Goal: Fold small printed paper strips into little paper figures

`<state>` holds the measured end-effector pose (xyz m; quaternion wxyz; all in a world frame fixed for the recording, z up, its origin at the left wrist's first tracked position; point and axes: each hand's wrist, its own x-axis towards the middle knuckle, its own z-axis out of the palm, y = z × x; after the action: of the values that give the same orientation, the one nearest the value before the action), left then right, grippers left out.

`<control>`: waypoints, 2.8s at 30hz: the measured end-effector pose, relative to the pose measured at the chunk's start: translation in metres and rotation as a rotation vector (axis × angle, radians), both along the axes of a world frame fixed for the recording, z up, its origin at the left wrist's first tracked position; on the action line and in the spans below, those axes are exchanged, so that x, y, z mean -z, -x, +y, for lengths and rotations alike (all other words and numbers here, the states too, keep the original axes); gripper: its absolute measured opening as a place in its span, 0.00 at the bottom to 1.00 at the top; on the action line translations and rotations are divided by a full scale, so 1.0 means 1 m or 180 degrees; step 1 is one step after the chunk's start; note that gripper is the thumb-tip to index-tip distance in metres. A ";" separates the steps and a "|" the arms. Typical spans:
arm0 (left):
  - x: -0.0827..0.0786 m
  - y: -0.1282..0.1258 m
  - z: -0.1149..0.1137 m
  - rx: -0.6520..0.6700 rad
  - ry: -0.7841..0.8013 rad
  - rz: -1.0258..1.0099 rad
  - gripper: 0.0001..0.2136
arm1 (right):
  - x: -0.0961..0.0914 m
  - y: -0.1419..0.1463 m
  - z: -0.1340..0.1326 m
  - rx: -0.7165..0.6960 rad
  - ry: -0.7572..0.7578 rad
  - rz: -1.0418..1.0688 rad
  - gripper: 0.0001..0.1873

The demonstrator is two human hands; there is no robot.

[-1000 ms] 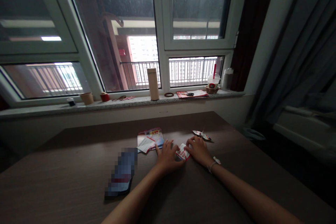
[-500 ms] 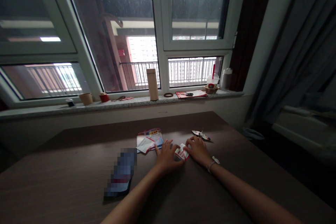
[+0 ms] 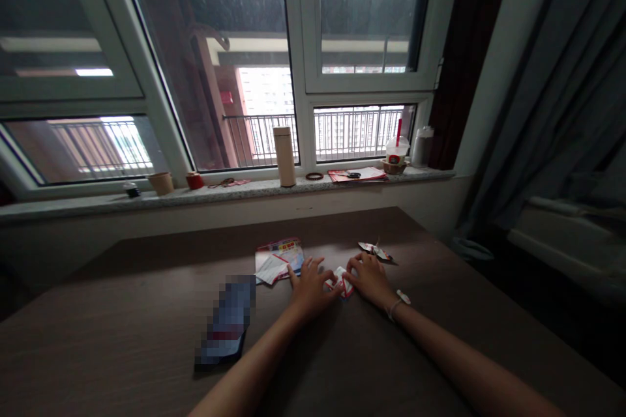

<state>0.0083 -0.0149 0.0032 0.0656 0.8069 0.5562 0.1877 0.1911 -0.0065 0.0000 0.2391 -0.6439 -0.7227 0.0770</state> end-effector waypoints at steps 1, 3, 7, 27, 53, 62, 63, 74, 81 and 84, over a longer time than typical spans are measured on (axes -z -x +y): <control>0.000 -0.001 0.000 0.0002 -0.0030 -0.0006 0.14 | 0.000 0.000 0.000 0.0000 -0.0004 0.0003 0.10; 0.000 -0.002 0.001 -0.0017 -0.0052 -0.0013 0.13 | 0.001 -0.001 0.001 -0.0013 0.0010 0.0008 0.10; 0.000 -0.006 0.002 -0.0077 -0.0034 -0.0043 0.13 | 0.003 -0.002 0.002 -0.0042 0.0001 0.0013 0.10; 0.005 -0.007 0.003 0.0034 -0.0079 -0.0086 0.16 | 0.007 -0.004 0.007 0.0019 0.0066 0.0172 0.09; 0.001 -0.006 -0.001 0.0207 -0.0474 -0.0028 0.08 | 0.007 -0.005 0.006 0.0030 -0.0010 0.0306 0.09; 0.001 -0.006 -0.001 0.0208 -0.0536 -0.0059 0.07 | 0.009 -0.021 0.008 -0.0184 0.0037 0.0554 0.08; 0.002 -0.006 -0.001 0.0210 -0.0543 -0.0064 0.07 | 0.010 -0.021 0.008 -0.0159 0.0024 0.0555 0.08; 0.002 -0.006 0.000 0.0188 -0.0467 -0.0037 0.08 | 0.007 -0.016 0.007 -0.0060 0.0103 0.0501 0.08; 0.004 -0.006 0.001 0.0180 -0.0434 -0.0065 0.08 | 0.007 -0.012 0.013 0.0059 0.0323 0.0548 0.07; 0.004 -0.005 0.002 0.0206 -0.0429 -0.0107 0.07 | 0.007 -0.012 0.013 0.0087 0.0307 0.0558 0.07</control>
<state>0.0137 -0.0134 -0.0012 0.0265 0.8237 0.5148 0.2360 0.2028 0.0065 -0.0073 0.2712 -0.6553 -0.6856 0.1644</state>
